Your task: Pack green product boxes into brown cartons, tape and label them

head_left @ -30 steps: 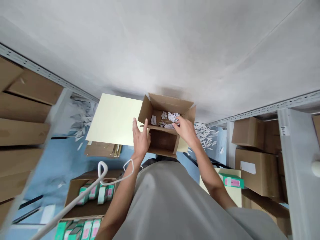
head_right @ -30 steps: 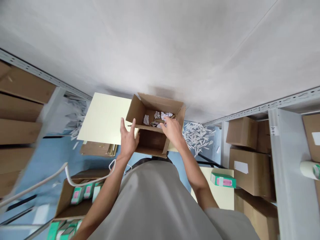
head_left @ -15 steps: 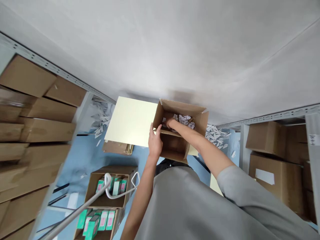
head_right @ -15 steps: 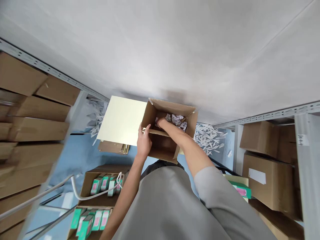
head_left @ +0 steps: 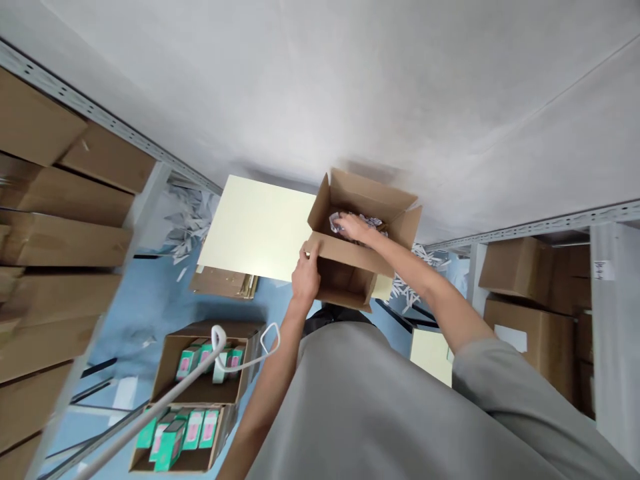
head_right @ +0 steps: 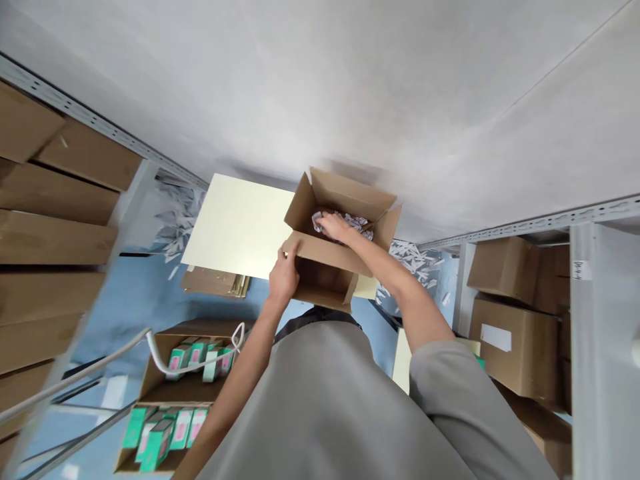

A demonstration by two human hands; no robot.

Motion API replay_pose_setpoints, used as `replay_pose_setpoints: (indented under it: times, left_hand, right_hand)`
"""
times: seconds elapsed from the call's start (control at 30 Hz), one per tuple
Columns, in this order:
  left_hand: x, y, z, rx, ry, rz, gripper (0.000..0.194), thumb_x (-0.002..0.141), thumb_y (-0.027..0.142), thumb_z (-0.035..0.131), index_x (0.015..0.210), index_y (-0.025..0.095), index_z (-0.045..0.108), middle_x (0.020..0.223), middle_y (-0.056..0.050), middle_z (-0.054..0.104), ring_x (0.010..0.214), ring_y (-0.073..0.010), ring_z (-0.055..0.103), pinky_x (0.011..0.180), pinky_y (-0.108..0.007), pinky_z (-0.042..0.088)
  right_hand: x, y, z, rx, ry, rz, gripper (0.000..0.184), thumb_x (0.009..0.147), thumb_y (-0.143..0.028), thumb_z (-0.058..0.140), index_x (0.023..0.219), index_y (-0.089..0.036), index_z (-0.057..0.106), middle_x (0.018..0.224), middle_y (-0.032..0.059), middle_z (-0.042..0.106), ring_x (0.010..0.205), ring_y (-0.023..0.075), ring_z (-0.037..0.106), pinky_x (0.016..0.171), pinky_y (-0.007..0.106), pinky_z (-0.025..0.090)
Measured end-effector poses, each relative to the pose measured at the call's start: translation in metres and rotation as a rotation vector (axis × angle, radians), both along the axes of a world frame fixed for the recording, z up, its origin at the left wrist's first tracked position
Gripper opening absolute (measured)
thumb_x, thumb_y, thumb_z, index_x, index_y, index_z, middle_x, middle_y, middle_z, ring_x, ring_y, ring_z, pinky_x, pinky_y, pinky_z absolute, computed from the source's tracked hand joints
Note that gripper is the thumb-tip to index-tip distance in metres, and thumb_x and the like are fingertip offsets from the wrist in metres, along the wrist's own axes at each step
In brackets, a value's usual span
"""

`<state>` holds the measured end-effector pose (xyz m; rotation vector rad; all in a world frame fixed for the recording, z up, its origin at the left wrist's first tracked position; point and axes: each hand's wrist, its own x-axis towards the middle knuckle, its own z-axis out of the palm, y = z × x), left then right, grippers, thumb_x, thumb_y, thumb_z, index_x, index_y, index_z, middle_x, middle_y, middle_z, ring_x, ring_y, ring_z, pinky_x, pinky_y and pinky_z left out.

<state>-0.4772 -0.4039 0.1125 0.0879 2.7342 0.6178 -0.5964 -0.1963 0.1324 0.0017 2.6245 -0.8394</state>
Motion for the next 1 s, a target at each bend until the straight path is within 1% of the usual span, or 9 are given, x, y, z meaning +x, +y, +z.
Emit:
replay_pose_setpoints:
  times: [0.07,0.13,0.3,0.4,0.53,0.63,0.77,0.87,1.0]
  left_hand:
    - [-0.004,0.001,0.004,-0.024,-0.047,-0.012,0.087,0.094,0.002,0.047,0.175,0.032,0.039,0.159,-0.023,0.056,0.115,-0.0373,0.08,0.098,-0.05,0.065]
    - [-0.008,0.002,0.008,-0.018,-0.047,-0.007,0.071,0.102,0.011,0.047,0.171,0.029,0.046,0.154,-0.023,0.059,0.111,-0.0372,0.08,0.098,-0.051,0.064]
    - [-0.022,-0.002,0.011,0.151,0.129,0.009,0.039,0.104,0.018,0.056,0.141,0.024,0.067,0.176,-0.017,0.037,0.142,-0.0374,0.064,0.111,-0.05,0.06]
    - [-0.031,-0.004,0.008,0.249,0.195,-0.031,0.03,0.102,0.016,0.059,0.131,0.022,0.068,0.167,-0.017,0.047,0.147,-0.0343,0.059,0.119,-0.048,0.054]
    - [-0.038,-0.003,0.003,0.286,0.21,-0.059,0.027,0.102,0.017,0.059,0.127,0.022,0.066,0.139,-0.014,0.066,0.13,-0.031,0.068,0.115,-0.044,0.055]
    - [-0.04,0.001,0.0,0.303,0.228,-0.028,0.025,0.103,0.019,0.06,0.128,0.021,0.064,0.133,-0.014,0.069,0.125,-0.0306,0.069,0.113,-0.044,0.056]
    - [-0.039,0.006,-0.003,0.366,0.246,0.019,0.04,0.106,0.025,0.061,0.145,0.019,0.055,0.139,-0.016,0.069,0.13,-0.0289,0.068,0.112,-0.042,0.056]
    - [-0.037,0.009,-0.005,0.385,0.236,0.053,0.057,0.108,0.033,0.061,0.16,0.018,0.043,0.143,-0.017,0.069,0.126,-0.0284,0.071,0.11,-0.042,0.058]
    - [-0.036,0.013,-0.007,0.368,0.228,0.089,0.069,0.109,0.041,0.062,0.167,0.018,0.034,0.152,-0.019,0.066,0.12,-0.0287,0.074,0.109,-0.043,0.059]
  right_hand:
    - [0.005,0.02,0.014,0.048,0.067,0.125,0.02,0.101,-0.017,0.069,0.119,-0.016,0.078,0.131,0.0062,0.074,0.106,0.0179,0.069,0.103,0.027,0.049]
    - [0.021,0.038,0.035,0.083,0.203,0.132,0.025,0.104,-0.023,0.069,0.128,-0.02,0.074,0.138,0.0077,0.068,0.111,0.0216,0.069,0.104,0.03,0.051]
    - [0.11,0.052,0.098,0.064,0.395,-0.152,0.023,0.109,-0.034,0.061,0.128,-0.023,0.07,0.136,0.0119,0.064,0.122,0.0293,0.067,0.103,0.039,0.057]
    - [0.17,0.038,0.115,0.041,0.393,-0.219,0.021,0.109,-0.038,0.062,0.122,-0.024,0.072,0.131,0.0125,0.064,0.119,0.03,0.068,0.101,0.04,0.059]
    - [0.212,0.011,0.094,0.05,0.261,-0.172,0.015,0.109,-0.035,0.064,0.116,-0.026,0.074,0.127,0.0115,0.066,0.122,0.0296,0.069,0.101,0.036,0.058]
    - [0.215,-0.003,0.06,0.061,0.182,-0.15,0.017,0.111,-0.033,0.062,0.121,-0.026,0.073,0.131,0.0107,0.065,0.122,0.0278,0.07,0.097,0.031,0.057]
    - [0.208,-0.012,0.023,0.129,0.088,-0.101,0.024,0.114,-0.032,0.057,0.133,-0.025,0.069,0.137,0.0105,0.064,0.114,0.026,0.073,0.091,0.03,0.056]
    - [0.206,-0.009,0.014,0.204,0.009,-0.036,0.027,0.114,-0.027,0.055,0.139,-0.026,0.067,0.141,0.0114,0.063,0.112,0.0258,0.073,0.091,0.031,0.056]
    - [0.208,0.002,0.02,0.311,-0.051,0.038,0.031,0.113,-0.022,0.053,0.141,-0.024,0.066,0.14,0.0158,0.063,0.118,0.0299,0.07,0.1,0.037,0.056]
